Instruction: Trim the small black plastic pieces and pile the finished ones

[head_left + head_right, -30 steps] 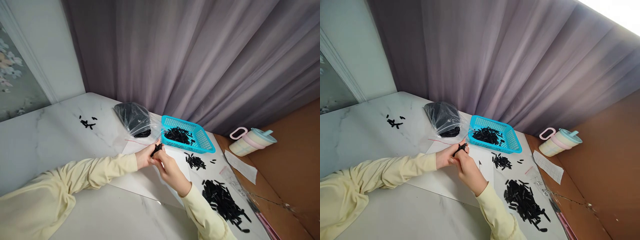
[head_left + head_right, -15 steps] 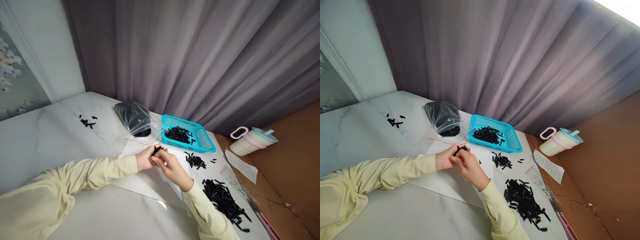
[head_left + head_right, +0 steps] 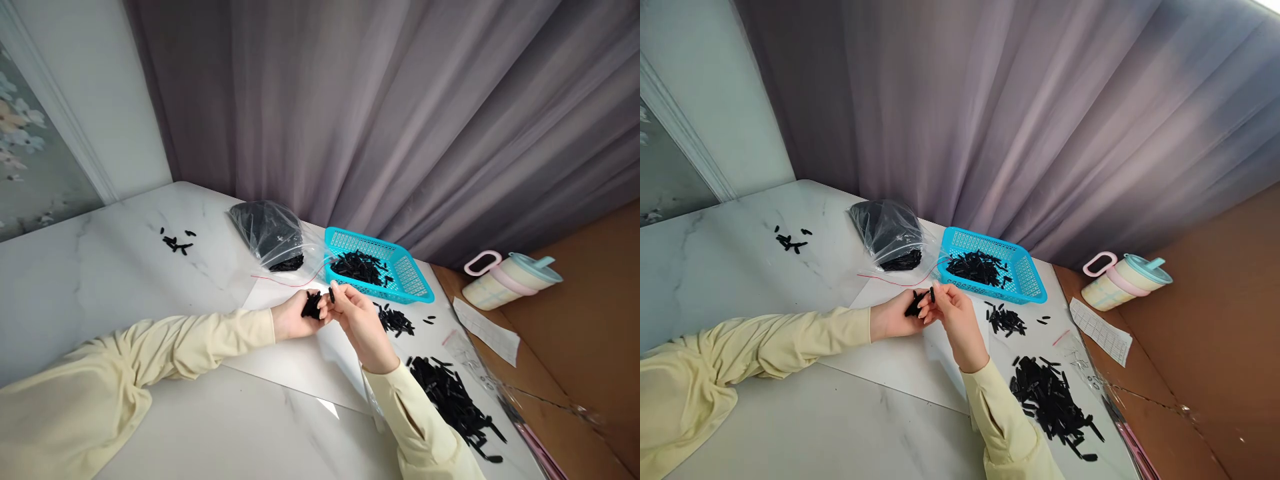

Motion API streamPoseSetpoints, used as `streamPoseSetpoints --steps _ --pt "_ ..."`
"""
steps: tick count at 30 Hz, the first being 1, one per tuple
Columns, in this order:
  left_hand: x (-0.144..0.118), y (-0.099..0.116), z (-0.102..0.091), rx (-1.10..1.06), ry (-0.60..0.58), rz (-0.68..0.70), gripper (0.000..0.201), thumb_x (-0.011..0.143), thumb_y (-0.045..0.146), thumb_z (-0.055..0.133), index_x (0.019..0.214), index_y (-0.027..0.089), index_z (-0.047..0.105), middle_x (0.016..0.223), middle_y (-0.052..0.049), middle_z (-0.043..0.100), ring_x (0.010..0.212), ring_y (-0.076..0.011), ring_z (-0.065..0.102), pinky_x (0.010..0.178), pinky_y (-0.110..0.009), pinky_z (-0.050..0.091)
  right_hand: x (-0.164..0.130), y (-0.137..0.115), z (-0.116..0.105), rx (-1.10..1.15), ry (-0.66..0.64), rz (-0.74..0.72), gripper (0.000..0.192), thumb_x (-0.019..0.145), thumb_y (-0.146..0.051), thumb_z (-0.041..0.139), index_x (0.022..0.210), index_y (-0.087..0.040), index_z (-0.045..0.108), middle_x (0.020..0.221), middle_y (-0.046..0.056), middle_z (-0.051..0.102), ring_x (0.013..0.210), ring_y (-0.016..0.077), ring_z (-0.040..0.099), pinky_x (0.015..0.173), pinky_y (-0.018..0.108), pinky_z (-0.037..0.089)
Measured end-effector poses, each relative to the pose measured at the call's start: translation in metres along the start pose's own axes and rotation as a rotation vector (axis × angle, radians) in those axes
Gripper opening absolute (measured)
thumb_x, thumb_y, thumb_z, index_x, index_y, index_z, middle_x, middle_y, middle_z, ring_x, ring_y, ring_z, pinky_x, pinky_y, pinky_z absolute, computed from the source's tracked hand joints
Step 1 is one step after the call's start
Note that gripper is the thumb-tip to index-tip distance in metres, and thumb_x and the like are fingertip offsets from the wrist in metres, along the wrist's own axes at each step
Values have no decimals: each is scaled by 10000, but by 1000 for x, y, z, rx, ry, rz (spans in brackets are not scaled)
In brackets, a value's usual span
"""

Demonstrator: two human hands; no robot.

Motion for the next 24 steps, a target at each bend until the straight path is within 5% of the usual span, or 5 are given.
streamPoseSetpoints --steps 5,12,18,24 --pt "-3 10 -5 -21 20 -18 205 894 297 496 970 117 557 821 -13 582 624 -85 560 520 -213 489 -16 0 -7 164 17 130 410 766 -533 599 669 -154 476 583 -21 546 399 38 394 379 166 298" --pt "-12 9 3 183 -89 -178 235 883 152 473 653 104 482 598 39 429 371 19 350 281 -68 180 -38 31 -18 458 22 346 295 722 -368 720 719 -163 508 449 -96 435 322 -5 197 313 116 162" --pt "-16 11 5 435 -199 -212 86 782 148 612 737 86 573 681 -3 527 354 37 249 284 -89 120 -51 65 -32 525 103 380 270 663 -295 778 838 -134 650 530 -52 495 385 3 310 352 119 254" --pt "-29 9 17 804 -384 -130 192 750 270 666 719 106 572 607 25 499 400 1 314 349 -136 154 -63 79 -43 483 118 405 234 659 -237 777 864 -143 717 604 -9 580 438 28 444 424 152 347"
Point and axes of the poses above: each hand's wrist, its own x-axis towards the middle knuckle, its own z-axis out of the palm, y = z × x, the point moved 9 cm from there along x, towards the middle knuckle
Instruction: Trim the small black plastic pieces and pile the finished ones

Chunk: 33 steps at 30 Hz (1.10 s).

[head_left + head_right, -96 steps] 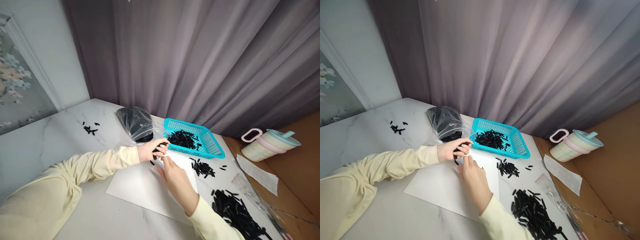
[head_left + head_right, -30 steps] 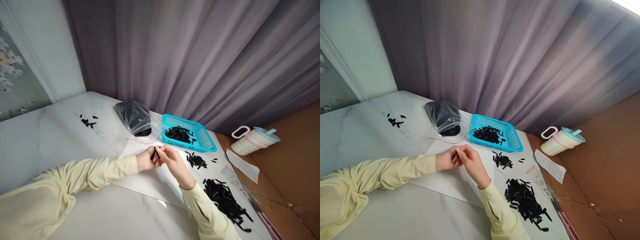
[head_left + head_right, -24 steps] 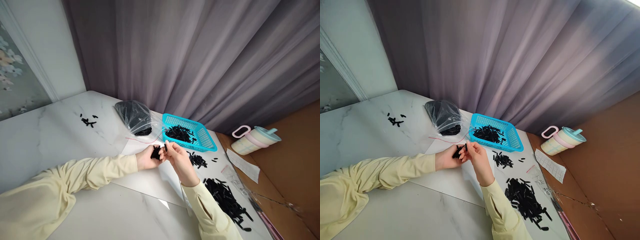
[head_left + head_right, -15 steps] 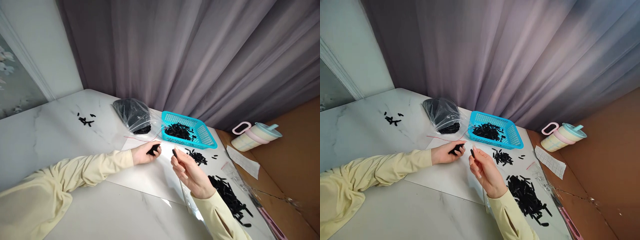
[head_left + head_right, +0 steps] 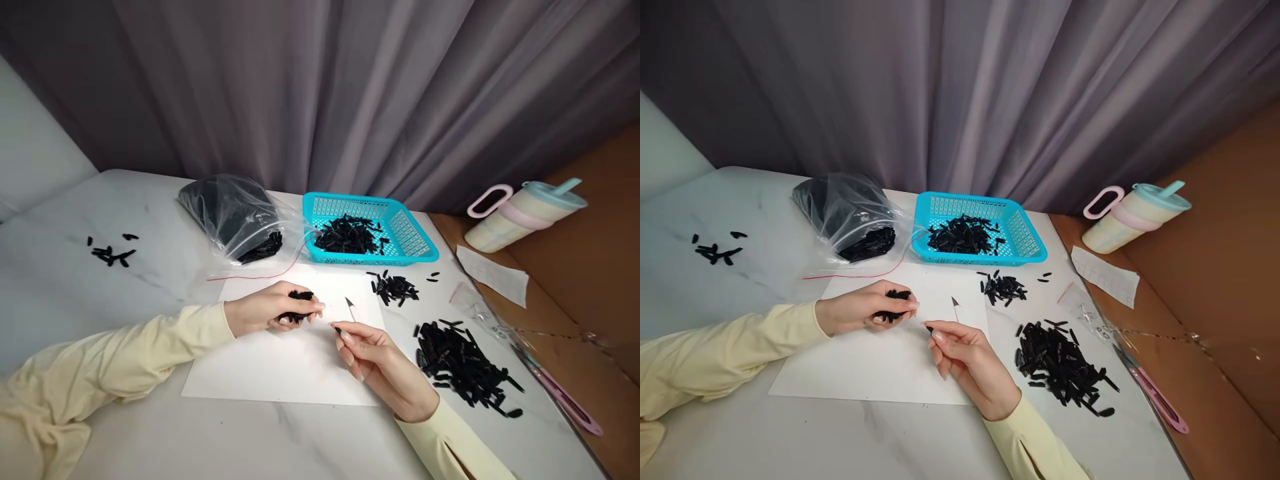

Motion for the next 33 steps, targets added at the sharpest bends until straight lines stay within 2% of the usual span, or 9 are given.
streamPoseSetpoints --steps 4,9,13,16,18,20,23,25,33 --pt "-5 1 3 211 21 0 253 741 362 654 720 136 541 602 39 469 477 -37 342 401 -162 193 -2 -1 1 -42 -27 0 218 676 -253 762 862 -148 722 620 -1 606 435 42 480 438 179 373" --pt "-6 -8 2 336 29 -54 291 747 399 632 671 153 494 542 59 447 459 -44 314 407 -171 198 -5 -1 1 -103 17 -25 191 674 -234 764 827 -142 698 565 -4 618 425 52 490 419 176 384" --pt "-8 -17 14 391 -23 -81 329 764 416 603 618 158 461 511 64 450 414 -38 312 376 -170 208 -6 -3 0 -211 89 -117 165 660 -237 768 761 -135 686 545 -3 611 435 67 496 389 175 415" --pt "-9 -16 19 464 -10 -48 375 803 428 544 566 154 448 491 60 431 417 -42 336 380 -169 252 -8 -6 2 -291 103 -201 146 673 -244 753 754 -140 690 555 -7 593 429 72 496 360 177 431" --pt "-9 -13 20 494 8 -26 400 825 431 506 544 156 433 480 58 425 417 -46 343 382 -171 266 -13 -13 2 -383 148 -302 101 704 -228 727 756 -149 691 619 7 606 452 82 525 363 181 443" --pt "-9 -12 22 524 6 -2 398 838 423 490 548 154 454 484 53 435 429 -49 359 397 -175 283 -23 -27 5 -531 210 -476 24 744 -181 688 755 -160 690 684 25 623 524 103 570 397 189 464" --pt "-10 -9 24 575 -12 52 336 851 384 493 635 138 568 500 54 444 468 -52 383 452 -175 317 -44 -46 20 -771 269 -784 109 771 -66 634 777 -163 683 706 32 640 602 115 590 490 206 492" --pt "-10 -9 24 578 -21 67 304 859 369 493 709 135 617 506 59 437 485 -51 384 472 -172 324 -52 -51 27 -859 281 -895 157 768 -15 618 803 -158 673 721 32 647 627 113 591 538 213 497" --pt "-10 -15 16 438 -15 -31 343 841 439 511 738 129 616 510 55 434 459 -53 377 409 -181 283 -43 -46 24 -873 260 -793 131 789 -70 626 862 -177 645 800 15 667 652 99 610 570 184 514"
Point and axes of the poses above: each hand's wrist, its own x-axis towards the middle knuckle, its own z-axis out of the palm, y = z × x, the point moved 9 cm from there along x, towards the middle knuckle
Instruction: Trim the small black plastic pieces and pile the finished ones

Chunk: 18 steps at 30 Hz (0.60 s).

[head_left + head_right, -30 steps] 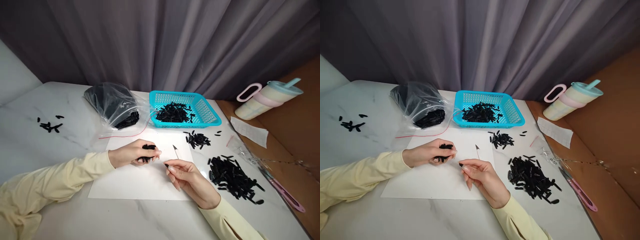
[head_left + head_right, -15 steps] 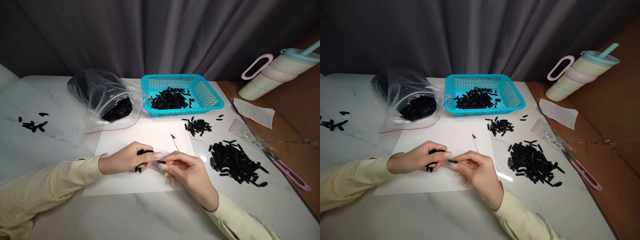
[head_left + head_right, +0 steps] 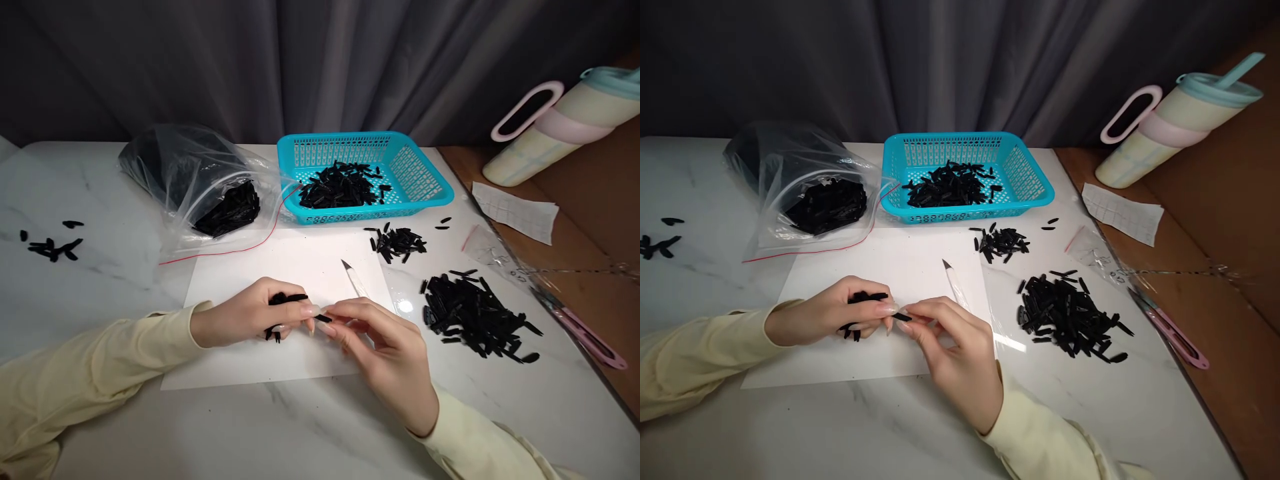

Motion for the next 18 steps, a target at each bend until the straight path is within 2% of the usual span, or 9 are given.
streamPoseSetpoints --steps 7,14,18 --pt "-2 3 0 -25 -22 15 326 840 419 524 755 118 621 503 46 438 446 -57 377 405 -200 257 -1 7 3 55 -55 94 99 822 -131 603 867 -194 664 772 25 668 598 118 616 534 213 519" --pt "-1 4 1 -108 -35 74 273 840 371 542 738 129 615 489 54 425 453 -58 365 443 -207 283 0 5 2 76 -62 74 149 833 -103 578 902 -190 677 730 28 666 572 120 604 548 236 521" --pt "-3 5 1 -116 -16 82 260 843 354 541 732 132 616 476 57 421 453 -58 358 450 -208 282 0 4 3 111 -79 59 179 833 -93 575 942 -190 678 778 34 672 599 116 608 579 238 534"
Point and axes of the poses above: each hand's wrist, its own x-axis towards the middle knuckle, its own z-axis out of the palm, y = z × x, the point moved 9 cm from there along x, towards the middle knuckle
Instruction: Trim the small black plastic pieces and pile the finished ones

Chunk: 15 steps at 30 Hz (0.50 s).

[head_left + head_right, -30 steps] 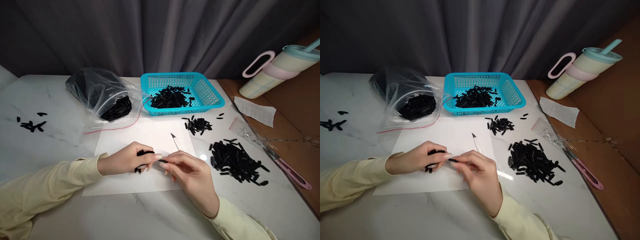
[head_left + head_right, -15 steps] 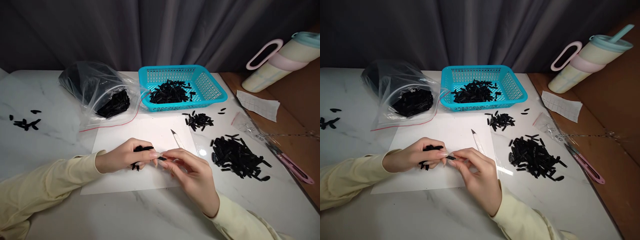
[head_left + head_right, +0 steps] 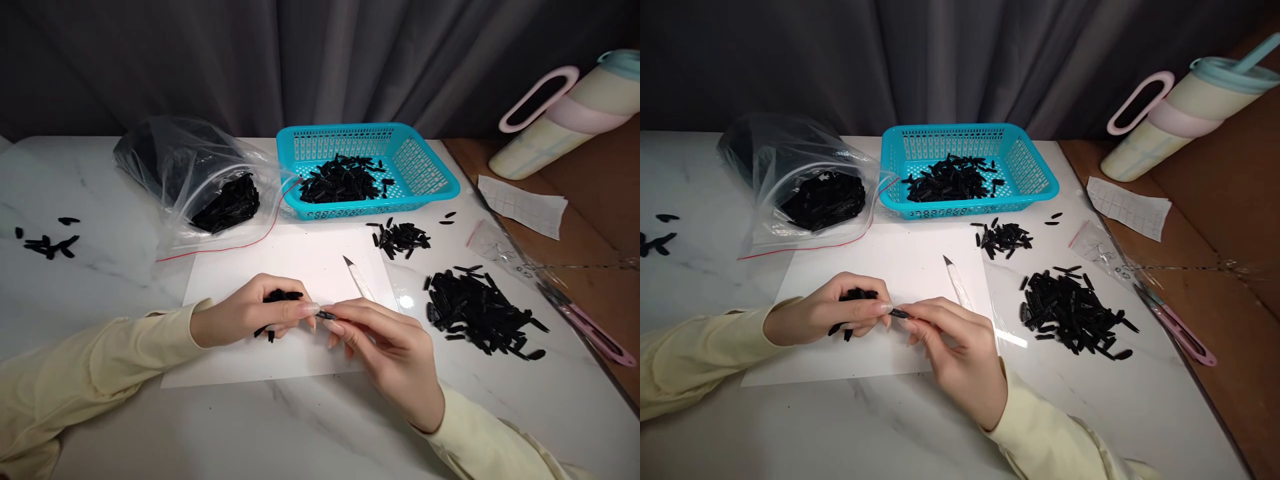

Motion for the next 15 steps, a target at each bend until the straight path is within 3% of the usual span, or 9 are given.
streamPoseSetpoints --steps 15 --pt "-4 8 -6 149 113 77 239 831 332 532 737 142 643 494 48 418 469 -65 351 443 -209 273 -2 3 1 62 -23 32 224 838 -98 569 983 -222 686 775 30 673 583 118 603 491 229 515"
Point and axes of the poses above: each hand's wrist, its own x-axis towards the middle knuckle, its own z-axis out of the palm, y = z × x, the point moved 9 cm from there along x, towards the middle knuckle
